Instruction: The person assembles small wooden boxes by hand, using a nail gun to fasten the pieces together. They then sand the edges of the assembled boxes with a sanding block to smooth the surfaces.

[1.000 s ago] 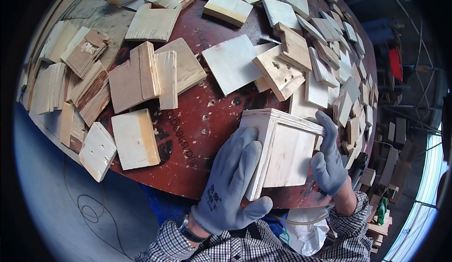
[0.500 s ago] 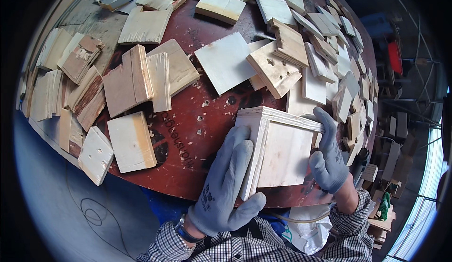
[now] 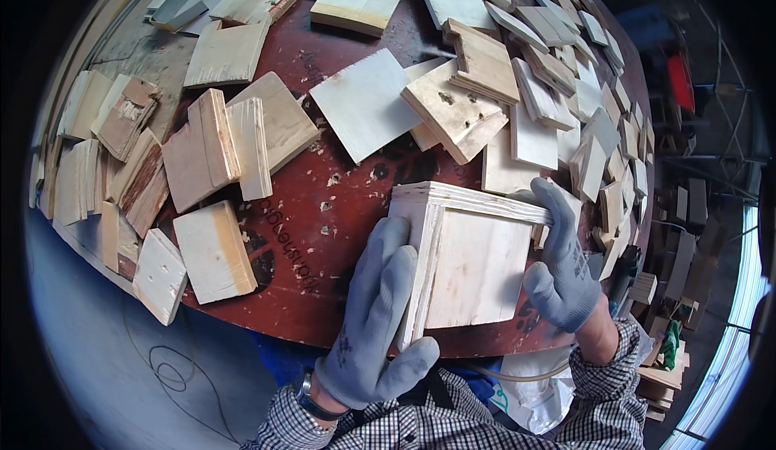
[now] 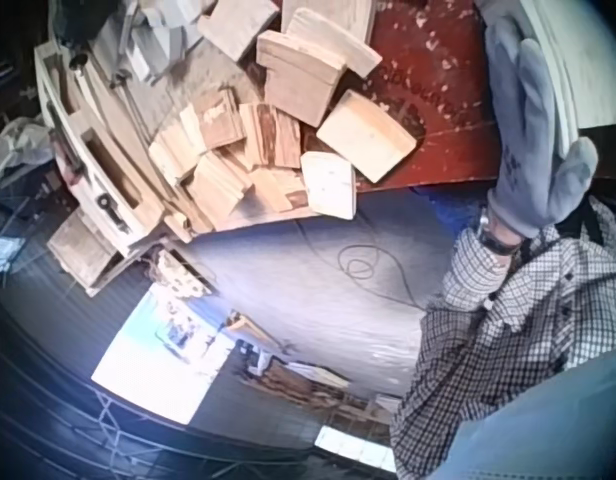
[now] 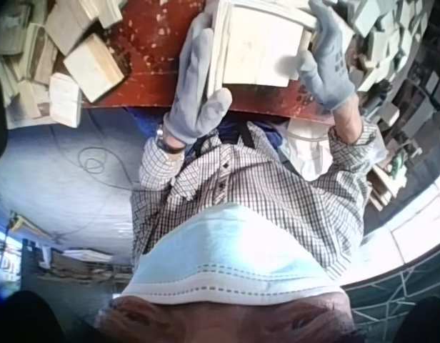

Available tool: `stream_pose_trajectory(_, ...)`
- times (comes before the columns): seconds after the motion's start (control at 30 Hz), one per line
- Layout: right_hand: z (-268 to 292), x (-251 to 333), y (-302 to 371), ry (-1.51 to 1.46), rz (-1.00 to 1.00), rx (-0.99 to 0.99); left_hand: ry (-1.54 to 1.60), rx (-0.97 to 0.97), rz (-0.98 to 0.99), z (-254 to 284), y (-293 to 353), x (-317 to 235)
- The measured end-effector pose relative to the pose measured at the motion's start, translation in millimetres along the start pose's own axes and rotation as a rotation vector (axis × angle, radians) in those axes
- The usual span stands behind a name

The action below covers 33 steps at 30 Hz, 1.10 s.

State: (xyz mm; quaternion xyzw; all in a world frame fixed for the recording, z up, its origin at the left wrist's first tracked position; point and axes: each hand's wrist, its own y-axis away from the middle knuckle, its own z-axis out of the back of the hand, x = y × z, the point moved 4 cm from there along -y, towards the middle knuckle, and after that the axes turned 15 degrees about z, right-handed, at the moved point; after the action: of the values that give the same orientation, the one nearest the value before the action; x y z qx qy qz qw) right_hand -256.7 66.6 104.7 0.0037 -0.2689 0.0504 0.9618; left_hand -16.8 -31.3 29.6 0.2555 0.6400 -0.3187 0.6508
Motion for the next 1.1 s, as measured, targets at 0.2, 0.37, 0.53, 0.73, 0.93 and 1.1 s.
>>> stream_pose_trajectory(0.2, -4.0, -4.9, 1.6, -0.003, 0.013, 0.002, -0.008, 0.018, 0.022, 4.5, 1.2, 1.0)
stream_pose_trajectory(0.37, -3.6, -4.3, 10.2, -0.073, -0.093, -0.007, 0.115, 0.020, 0.180, 2.4, 2.5, 6.6)
stream_pose_trajectory(0.53, -0.7, -1.7, 6.2, -0.056, -0.087, 0.033, -0.075, -0.054, 0.035, -2.9, -0.5, 3.8)
stream_pose_trajectory(0.73, -3.5, -1.1, 3.3, -0.065, -0.072, 0.008, -0.121, -0.081, 0.048, -6.4, 0.0, 6.0)
stream_pose_trajectory(0.93, -5.6, -7.0, 9.0, -0.049, -0.098, -0.031, -0.131, -0.131, 0.048, -5.8, 1.9, 4.4)
stream_pose_trajectory(1.1, -5.0, -3.5, 5.5, -0.112, -0.161, -0.034, -0.121, -0.142, 0.064, -4.4, 0.6, 2.0)
